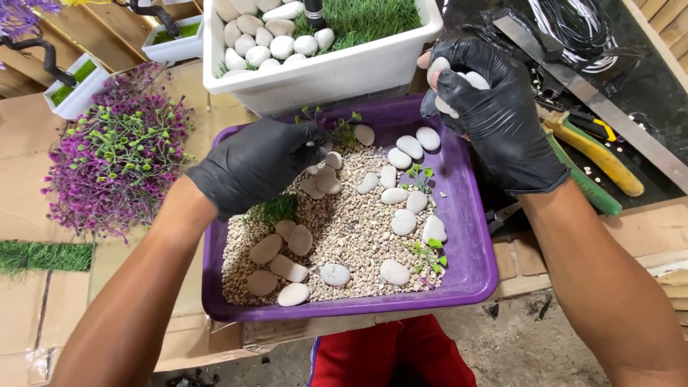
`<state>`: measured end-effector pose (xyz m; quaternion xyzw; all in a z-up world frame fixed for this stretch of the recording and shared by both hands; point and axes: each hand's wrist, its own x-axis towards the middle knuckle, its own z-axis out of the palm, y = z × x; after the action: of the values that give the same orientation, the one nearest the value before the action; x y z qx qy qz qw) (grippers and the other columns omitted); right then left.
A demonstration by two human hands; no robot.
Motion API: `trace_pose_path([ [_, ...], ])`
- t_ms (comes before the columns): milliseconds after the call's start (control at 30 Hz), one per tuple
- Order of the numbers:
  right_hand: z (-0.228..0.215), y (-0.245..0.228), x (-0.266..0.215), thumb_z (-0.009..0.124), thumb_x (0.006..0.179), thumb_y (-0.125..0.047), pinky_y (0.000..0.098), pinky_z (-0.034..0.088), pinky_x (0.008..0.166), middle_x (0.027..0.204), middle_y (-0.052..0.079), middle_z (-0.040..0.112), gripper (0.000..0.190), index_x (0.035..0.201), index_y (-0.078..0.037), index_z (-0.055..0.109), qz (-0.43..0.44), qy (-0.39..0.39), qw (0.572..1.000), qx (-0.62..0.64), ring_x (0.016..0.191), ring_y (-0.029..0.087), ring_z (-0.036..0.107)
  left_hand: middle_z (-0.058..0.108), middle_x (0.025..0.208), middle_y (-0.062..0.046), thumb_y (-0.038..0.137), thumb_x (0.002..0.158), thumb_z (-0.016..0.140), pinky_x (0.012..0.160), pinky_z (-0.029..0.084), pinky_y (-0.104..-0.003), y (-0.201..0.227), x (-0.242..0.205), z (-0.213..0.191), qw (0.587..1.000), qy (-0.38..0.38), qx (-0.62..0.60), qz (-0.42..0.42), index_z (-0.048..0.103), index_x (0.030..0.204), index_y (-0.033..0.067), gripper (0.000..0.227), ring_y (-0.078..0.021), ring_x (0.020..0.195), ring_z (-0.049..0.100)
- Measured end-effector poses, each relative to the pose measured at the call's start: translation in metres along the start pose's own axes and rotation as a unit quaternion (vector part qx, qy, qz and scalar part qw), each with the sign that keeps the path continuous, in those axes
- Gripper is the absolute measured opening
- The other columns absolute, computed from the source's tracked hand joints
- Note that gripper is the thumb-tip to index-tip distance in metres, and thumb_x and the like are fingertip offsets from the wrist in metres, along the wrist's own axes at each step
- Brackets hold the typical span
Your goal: The person arranges white stones and small green plants in a purple tray and a white rectangular pot containing a bonsai tree. They carefully place the stones around the base of the tree and among the plants, adjusting their positions by hand.
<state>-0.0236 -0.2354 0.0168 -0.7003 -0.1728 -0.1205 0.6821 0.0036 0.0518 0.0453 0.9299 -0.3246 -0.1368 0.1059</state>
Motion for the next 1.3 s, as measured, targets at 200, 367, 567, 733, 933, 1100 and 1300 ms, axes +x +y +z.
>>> trace_pose_path([
  [200,0.003,-0.001,-0.001,0.064,0.106,-0.021,0.0187,0.037,0.059,0.119,0.002,0.068,0.009,0.104,-0.012,0.064,0.014,0.006,1.0,-0.016,0.073,0.005,0.051,0.077,0.112,-0.013,0.015,0.098,0.067,0.08,0.057,-0.042,0.01,0.004,0.005,0.976,0.152,-0.103,0.12,0.069,0.121,0.0041,0.026,-0.0288,0.095,0.074],
  [367,0.0,0.001,-0.002,0.067,0.101,-0.034,0.0183,0.032,0.054,0.109,0.002,0.065,0.022,0.108,-0.013,0.064,0.012,-0.008,1.0,0.011,0.067,0.005,0.046,0.08,0.106,-0.01,0.009,0.093,0.071,0.086,0.063,-0.045,0.008,-0.007,0.003,0.982,0.133,-0.049,0.127,0.074,0.115,0.0105,0.022,-0.0262,0.092,0.078],
  [567,0.002,0.004,-0.002,0.065,0.105,-0.025,0.0211,0.049,0.07,0.12,0.004,0.069,0.015,0.111,-0.011,0.064,0.004,0.003,0.999,-0.041,0.087,0.009,0.058,0.057,0.055,-0.005,0.009,0.099,0.054,0.037,0.045,-0.046,0.028,-0.032,0.042,0.973,0.074,0.216,0.042,0.055,0.101,0.0068,0.003,-0.0314,0.044,0.059],
  [733,0.002,0.001,0.0,0.064,0.106,-0.023,0.0202,0.04,0.058,0.121,0.002,0.069,0.011,0.108,-0.012,0.064,0.001,0.003,0.999,-0.047,0.078,0.008,0.06,0.058,0.057,-0.007,0.009,0.094,0.062,0.034,0.043,-0.047,0.019,-0.027,0.055,0.955,0.192,0.215,0.066,0.055,0.105,0.008,0.013,-0.0336,0.041,0.058],
  [933,-0.001,-0.002,-0.002,0.063,0.106,-0.026,0.0195,0.03,0.048,0.107,-0.001,0.063,0.014,0.109,-0.012,0.064,0.011,0.008,1.0,-0.024,0.062,0.005,0.046,0.068,0.084,-0.005,0.021,0.099,0.061,0.042,0.046,-0.022,0.015,-0.057,-0.001,0.777,0.282,-0.56,-0.057,0.063,0.116,0.0072,0.022,-0.0099,0.057,0.055],
  [1100,0.001,0.001,-0.001,0.064,0.105,-0.026,0.0195,0.034,0.05,0.123,0.003,0.068,0.014,0.106,-0.013,0.063,0.0,-0.001,0.999,-0.042,0.071,0.007,0.056,0.063,0.079,-0.006,0.046,0.094,0.061,0.037,0.035,-0.018,0.018,-0.06,-0.005,0.586,0.336,-0.733,-0.076,0.065,0.099,0.0081,0.038,-0.0099,0.05,0.055],
  [1300,0.002,0.003,-0.002,0.064,0.107,-0.021,0.0196,0.043,0.065,0.126,0.005,0.07,0.009,0.108,-0.013,0.063,0.008,0.004,0.998,-0.067,0.079,0.006,0.054,0.078,0.099,-0.009,0.003,0.1,0.069,0.077,0.06,-0.036,0.007,-0.027,0.029,0.922,0.34,-0.122,0.143,0.071,0.102,0.0073,0.005,-0.023,0.085,0.076],
])
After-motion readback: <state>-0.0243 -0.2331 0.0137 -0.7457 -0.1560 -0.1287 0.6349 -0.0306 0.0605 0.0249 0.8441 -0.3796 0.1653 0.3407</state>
